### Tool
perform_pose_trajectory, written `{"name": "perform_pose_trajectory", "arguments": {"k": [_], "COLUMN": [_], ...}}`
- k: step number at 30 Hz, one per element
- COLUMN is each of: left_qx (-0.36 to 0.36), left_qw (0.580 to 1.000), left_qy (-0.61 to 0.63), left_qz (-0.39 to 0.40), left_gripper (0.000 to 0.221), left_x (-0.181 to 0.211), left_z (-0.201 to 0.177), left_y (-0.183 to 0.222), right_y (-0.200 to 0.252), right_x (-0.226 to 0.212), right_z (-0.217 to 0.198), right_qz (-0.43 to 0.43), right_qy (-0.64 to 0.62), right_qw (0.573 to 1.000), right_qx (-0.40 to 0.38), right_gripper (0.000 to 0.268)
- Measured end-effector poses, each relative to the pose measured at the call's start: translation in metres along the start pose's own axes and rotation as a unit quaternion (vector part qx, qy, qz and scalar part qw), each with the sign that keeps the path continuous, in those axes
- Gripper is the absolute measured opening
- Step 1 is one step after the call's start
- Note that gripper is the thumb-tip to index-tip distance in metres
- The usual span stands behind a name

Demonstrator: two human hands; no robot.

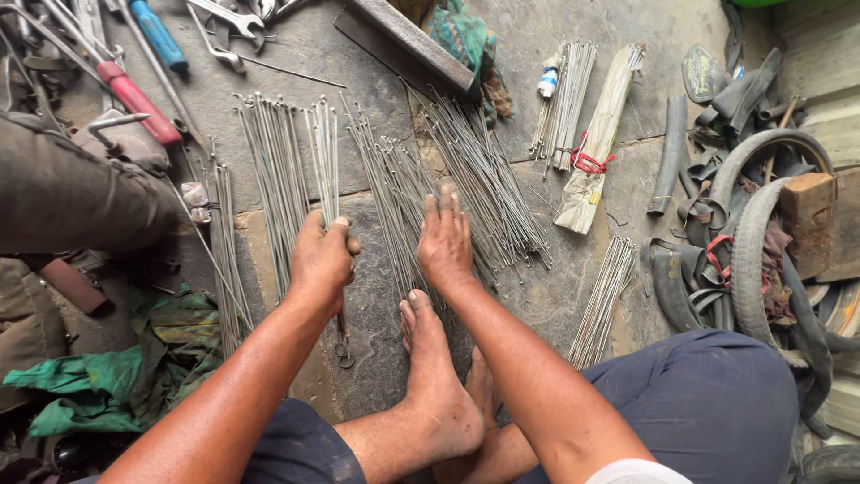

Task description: The person sorts through a large pile of bicycle spokes on the floor, picking them up, grouping them, and setting them down into separate piles.

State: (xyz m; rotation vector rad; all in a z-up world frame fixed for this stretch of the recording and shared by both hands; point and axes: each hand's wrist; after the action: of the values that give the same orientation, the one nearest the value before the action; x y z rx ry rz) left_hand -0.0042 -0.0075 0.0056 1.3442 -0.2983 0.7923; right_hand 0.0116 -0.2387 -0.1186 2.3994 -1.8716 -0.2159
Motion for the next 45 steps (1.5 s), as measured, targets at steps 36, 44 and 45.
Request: {"name": "perform_pose_trajectory", "arguments": {"k": [36,44,45], "left_qx": [-0.009,-0.004,-0.006], "left_qw": [0.999,0.998,0.999], "left_qy": [-0.016,-0.036,-0.033], "left_qz": [-0.036,-0.044,-0.040], "left_gripper": [0.031,0.012,0.011], "left_x": [0.005,0.008,0.009], "left_z": [0.000,-0.002,-0.002], "left_y": [0.001,0.003,0.003], "right_y": [-0.033,-0.036,-0.037], "right_x": [0.079,0.070,0.068], "right_z": [-0.056,-0.041,-0.041], "right_qz": [0.129,0.151,0.168], "right_qy": [-0.129,-0.068,-0.069], "right_qw": [0.983,0.986,0.983], "right_qx": [0.000,-0.007,-0.007], "right_gripper": [0.011,0.014,0.014]}}
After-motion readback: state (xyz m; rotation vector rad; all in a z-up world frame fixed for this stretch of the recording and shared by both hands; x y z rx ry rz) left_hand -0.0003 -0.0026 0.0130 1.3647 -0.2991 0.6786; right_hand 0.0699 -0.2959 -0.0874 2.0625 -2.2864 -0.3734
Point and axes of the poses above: each hand's wrist, its own y-axis away from the middle knuckle, its own z-axis out of the palm, x = y × z, and after that the axes turned 7 degrees about -x, right-handed
